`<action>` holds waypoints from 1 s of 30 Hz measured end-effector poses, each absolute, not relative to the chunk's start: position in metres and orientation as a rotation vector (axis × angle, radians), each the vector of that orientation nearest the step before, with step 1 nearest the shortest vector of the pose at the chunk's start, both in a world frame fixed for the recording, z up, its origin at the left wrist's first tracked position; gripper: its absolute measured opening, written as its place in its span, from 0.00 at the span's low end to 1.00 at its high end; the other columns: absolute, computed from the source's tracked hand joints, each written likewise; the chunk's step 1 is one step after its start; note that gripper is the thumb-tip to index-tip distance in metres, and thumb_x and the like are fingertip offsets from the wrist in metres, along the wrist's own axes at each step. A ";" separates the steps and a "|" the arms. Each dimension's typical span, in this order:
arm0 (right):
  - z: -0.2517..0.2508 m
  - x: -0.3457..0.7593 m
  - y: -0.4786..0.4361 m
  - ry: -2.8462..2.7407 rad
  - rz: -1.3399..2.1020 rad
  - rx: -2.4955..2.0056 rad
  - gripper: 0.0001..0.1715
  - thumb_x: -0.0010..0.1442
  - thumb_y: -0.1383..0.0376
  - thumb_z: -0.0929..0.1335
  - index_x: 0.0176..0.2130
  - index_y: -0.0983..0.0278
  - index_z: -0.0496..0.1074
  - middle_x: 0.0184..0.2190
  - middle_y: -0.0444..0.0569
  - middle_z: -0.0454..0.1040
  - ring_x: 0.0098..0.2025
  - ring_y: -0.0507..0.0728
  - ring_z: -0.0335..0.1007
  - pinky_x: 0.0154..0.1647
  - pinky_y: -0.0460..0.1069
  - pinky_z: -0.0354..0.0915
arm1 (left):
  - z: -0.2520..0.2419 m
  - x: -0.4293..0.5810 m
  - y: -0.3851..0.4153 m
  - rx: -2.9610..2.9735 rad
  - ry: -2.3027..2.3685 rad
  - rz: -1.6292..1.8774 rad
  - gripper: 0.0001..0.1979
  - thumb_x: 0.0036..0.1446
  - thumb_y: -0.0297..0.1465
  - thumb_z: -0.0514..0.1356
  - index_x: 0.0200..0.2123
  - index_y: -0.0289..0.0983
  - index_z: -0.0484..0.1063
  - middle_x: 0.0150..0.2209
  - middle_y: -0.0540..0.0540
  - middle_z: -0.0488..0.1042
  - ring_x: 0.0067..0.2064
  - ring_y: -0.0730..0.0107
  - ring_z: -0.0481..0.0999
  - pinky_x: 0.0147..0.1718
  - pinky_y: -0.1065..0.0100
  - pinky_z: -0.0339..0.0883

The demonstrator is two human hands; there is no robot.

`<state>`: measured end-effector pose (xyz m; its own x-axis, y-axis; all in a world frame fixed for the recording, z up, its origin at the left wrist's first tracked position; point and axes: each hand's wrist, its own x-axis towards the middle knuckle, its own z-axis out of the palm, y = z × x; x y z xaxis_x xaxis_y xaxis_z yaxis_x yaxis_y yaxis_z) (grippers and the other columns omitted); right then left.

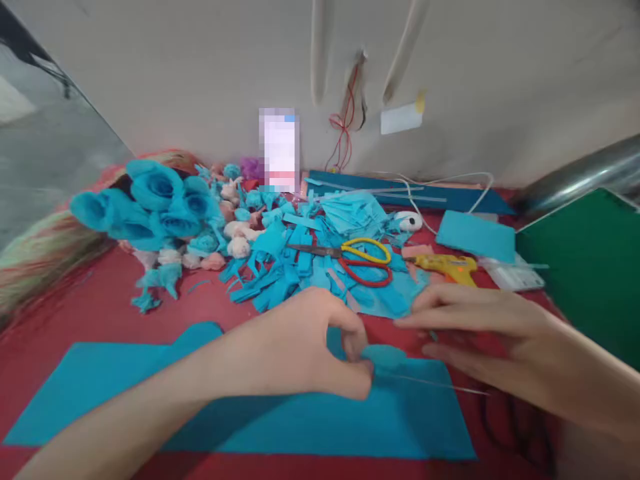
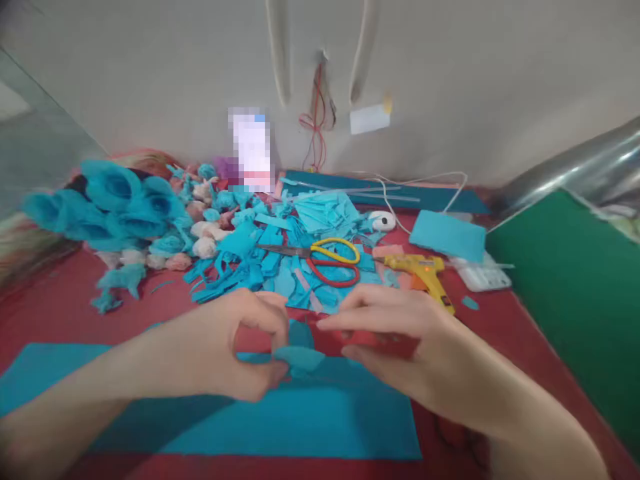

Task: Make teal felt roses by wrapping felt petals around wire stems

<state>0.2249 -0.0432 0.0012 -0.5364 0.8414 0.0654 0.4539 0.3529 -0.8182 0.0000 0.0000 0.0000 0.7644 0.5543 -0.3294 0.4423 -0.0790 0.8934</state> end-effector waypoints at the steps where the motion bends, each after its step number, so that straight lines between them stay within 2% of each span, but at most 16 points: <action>1: 0.002 0.223 -0.040 -2.174 1.105 -1.104 0.14 0.58 0.71 0.66 0.43 0.56 0.73 0.33 0.41 0.70 0.32 0.46 0.67 0.33 0.39 0.63 | -0.001 -0.001 0.000 1.706 0.787 0.108 0.10 0.46 0.32 0.58 0.18 0.36 0.62 0.21 0.54 0.62 0.32 0.73 0.63 0.29 0.74 0.54; 4: 0.002 0.216 -0.034 -2.222 1.207 -1.052 0.13 0.55 0.72 0.68 0.41 0.59 0.74 0.31 0.42 0.69 0.31 0.47 0.66 0.31 0.40 0.63 | -0.002 -0.004 -0.001 1.714 0.775 0.107 0.09 0.47 0.33 0.58 0.19 0.36 0.64 0.21 0.54 0.62 0.32 0.73 0.64 0.28 0.74 0.53; 9: -0.004 0.210 -0.034 -2.120 1.291 -0.994 0.07 0.54 0.73 0.69 0.30 0.61 0.75 0.27 0.42 0.68 0.27 0.47 0.65 0.29 0.40 0.62 | -0.001 -0.006 -0.001 1.752 0.777 0.124 0.10 0.47 0.35 0.57 0.20 0.35 0.67 0.21 0.52 0.65 0.35 0.69 0.67 0.32 0.73 0.57; 14: -0.005 0.215 -0.034 -2.000 1.248 -0.984 0.09 0.53 0.71 0.70 0.32 0.57 0.78 0.24 0.42 0.71 0.24 0.48 0.65 0.24 0.43 0.62 | -0.002 -0.007 0.000 1.740 0.805 0.124 0.11 0.47 0.37 0.58 0.20 0.36 0.68 0.23 0.52 0.67 0.33 0.69 0.68 0.29 0.74 0.58; 18: 0.000 0.220 -0.033 -1.894 1.236 -1.004 0.10 0.52 0.70 0.71 0.32 0.56 0.80 0.21 0.43 0.70 0.21 0.49 0.63 0.19 0.45 0.58 | -0.002 -0.008 -0.001 1.739 0.839 0.169 0.09 0.47 0.36 0.59 0.21 0.36 0.68 0.24 0.53 0.69 0.32 0.71 0.69 0.29 0.75 0.59; 23: 0.002 0.219 -0.033 -1.726 1.228 -0.999 0.05 0.53 0.64 0.71 0.30 0.53 0.80 0.19 0.42 0.69 0.20 0.49 0.62 0.19 0.47 0.59 | 0.001 -0.009 0.002 1.631 0.825 0.114 0.07 0.46 0.34 0.59 0.21 0.37 0.68 0.28 0.52 0.70 0.31 0.72 0.70 0.29 0.75 0.62; 25: 0.001 0.219 -0.032 -1.604 1.170 -1.006 0.04 0.52 0.59 0.71 0.27 0.51 0.79 0.16 0.41 0.66 0.20 0.49 0.60 0.18 0.47 0.58 | 0.004 -0.009 0.004 1.595 0.831 0.098 0.07 0.46 0.33 0.58 0.21 0.36 0.68 0.27 0.51 0.71 0.32 0.71 0.71 0.29 0.74 0.62; 27: 0.000 0.221 -0.028 -1.473 1.104 -0.991 0.07 0.49 0.54 0.72 0.22 0.50 0.77 0.13 0.40 0.60 0.17 0.49 0.56 0.16 0.47 0.56 | 0.006 -0.010 0.005 1.584 0.813 0.091 0.08 0.47 0.33 0.58 0.20 0.36 0.67 0.26 0.51 0.71 0.33 0.69 0.71 0.30 0.73 0.63; 30: 0.001 0.228 -0.020 -1.285 1.020 -0.988 0.11 0.43 0.52 0.75 0.18 0.52 0.75 0.11 0.38 0.51 0.14 0.47 0.46 0.11 0.46 0.44 | 0.007 -0.012 0.007 1.580 0.804 0.074 0.09 0.49 0.35 0.57 0.21 0.37 0.67 0.26 0.50 0.73 0.34 0.67 0.72 0.32 0.72 0.64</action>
